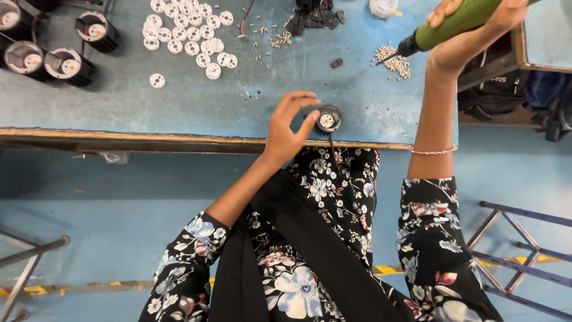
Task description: The person assembles small cylindrical electronic components on a blue workbench. They insert white circular parts into the cylinders, use a green power drill to secure them, and handle small metal fasteners and wires. The person repeatedly picks up components, aligns them, and uses the drill to fasten parts together.
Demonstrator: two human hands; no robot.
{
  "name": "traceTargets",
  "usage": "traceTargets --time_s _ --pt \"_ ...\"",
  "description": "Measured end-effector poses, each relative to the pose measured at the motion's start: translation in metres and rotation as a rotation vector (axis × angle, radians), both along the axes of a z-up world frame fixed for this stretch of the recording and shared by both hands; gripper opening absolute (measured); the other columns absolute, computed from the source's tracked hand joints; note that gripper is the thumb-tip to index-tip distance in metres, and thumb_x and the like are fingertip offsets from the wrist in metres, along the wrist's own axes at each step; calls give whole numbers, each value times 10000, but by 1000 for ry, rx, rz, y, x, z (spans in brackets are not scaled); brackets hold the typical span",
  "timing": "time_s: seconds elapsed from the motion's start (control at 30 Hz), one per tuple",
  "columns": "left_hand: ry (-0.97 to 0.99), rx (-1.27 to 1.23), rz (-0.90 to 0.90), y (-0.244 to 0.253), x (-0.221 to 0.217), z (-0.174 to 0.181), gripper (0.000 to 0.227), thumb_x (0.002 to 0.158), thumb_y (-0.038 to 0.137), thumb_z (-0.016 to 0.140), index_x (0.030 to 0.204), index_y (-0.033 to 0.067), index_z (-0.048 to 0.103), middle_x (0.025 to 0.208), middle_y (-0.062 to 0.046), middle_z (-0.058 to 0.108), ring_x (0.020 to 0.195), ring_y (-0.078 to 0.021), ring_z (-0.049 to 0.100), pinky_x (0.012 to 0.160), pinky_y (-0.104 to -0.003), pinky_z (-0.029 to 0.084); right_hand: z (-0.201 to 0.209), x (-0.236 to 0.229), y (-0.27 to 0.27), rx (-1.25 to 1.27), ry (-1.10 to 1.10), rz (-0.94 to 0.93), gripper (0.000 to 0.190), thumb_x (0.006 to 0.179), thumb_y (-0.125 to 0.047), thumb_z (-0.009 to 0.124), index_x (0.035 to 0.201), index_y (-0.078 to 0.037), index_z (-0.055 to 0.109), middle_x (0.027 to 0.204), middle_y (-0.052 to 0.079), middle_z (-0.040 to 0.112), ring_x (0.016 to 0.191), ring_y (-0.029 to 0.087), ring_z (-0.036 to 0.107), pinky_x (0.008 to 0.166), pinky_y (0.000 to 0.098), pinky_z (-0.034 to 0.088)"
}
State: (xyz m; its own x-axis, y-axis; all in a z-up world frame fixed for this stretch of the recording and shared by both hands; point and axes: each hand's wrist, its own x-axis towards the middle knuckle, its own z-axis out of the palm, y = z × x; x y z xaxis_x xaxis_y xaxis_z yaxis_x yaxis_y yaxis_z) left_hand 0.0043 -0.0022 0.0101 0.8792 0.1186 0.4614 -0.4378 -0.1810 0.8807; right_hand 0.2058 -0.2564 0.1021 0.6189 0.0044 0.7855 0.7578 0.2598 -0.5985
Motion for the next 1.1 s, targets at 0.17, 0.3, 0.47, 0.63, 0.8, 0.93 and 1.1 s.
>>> traceTargets --time_s 0.17,0.3,0.47,0.63,0.8,0.93,1.1 --pt "-11 -74 89 -8 30 9 141 1006 101 667 1134 78 721 1218 -79 680 1111 -205 655 897 -310 518 7 -3 -7 -25 -28 -3 620 1048 -641 444 1137 -28 430 716 173 491 508 275 537 459 374 485" --pt "-30 -86 86 -14 40 18 136 988 93 664 1108 83 726 1203 -68 686 1093 -196 657 875 -308 519 -1 -4 5 27 52 22 661 1050 -644 490 1065 17 476 690 164 488 518 267 534 480 376 478" --pt "-21 -86 74 -15 43 20 120 981 97 668 1087 85 723 1175 -52 692 1088 -191 663 854 -301 526 -2 -1 25 86 70 1 599 1043 -572 560 1002 18 467 651 134 469 480 240 513 442 370 471" --pt "23 -58 74 -10 50 11 132 962 106 672 1079 83 730 1130 -54 691 1047 -196 666 829 -309 527 12 -3 26 62 65 29 609 1060 -579 551 993 21 468 634 138 456 472 244 508 448 367 463" --pt "19 60 27 -16 69 3 196 942 133 709 1131 82 719 1108 -64 677 1022 -210 652 805 -313 521 26 -15 21 56 113 40 664 1021 -672 510 1055 -9 484 677 138 461 499 248 517 460 367 471" --pt "-45 151 -66 -32 88 3 388 887 196 787 1251 98 692 1112 -65 662 1015 -208 638 812 -312 519 39 -33 18 41 173 99 775 991 -777 444 1016 -4 507 676 134 449 518 264 517 476 376 460" --pt "30 115 -260 -42 92 3 443 847 221 803 1274 146 714 1060 -37 678 911 -152 624 710 -289 505 61 -61 12 10 164 114 845 936 -816 388 985 18 511 670 153 443 502 279 492 457 395 452"
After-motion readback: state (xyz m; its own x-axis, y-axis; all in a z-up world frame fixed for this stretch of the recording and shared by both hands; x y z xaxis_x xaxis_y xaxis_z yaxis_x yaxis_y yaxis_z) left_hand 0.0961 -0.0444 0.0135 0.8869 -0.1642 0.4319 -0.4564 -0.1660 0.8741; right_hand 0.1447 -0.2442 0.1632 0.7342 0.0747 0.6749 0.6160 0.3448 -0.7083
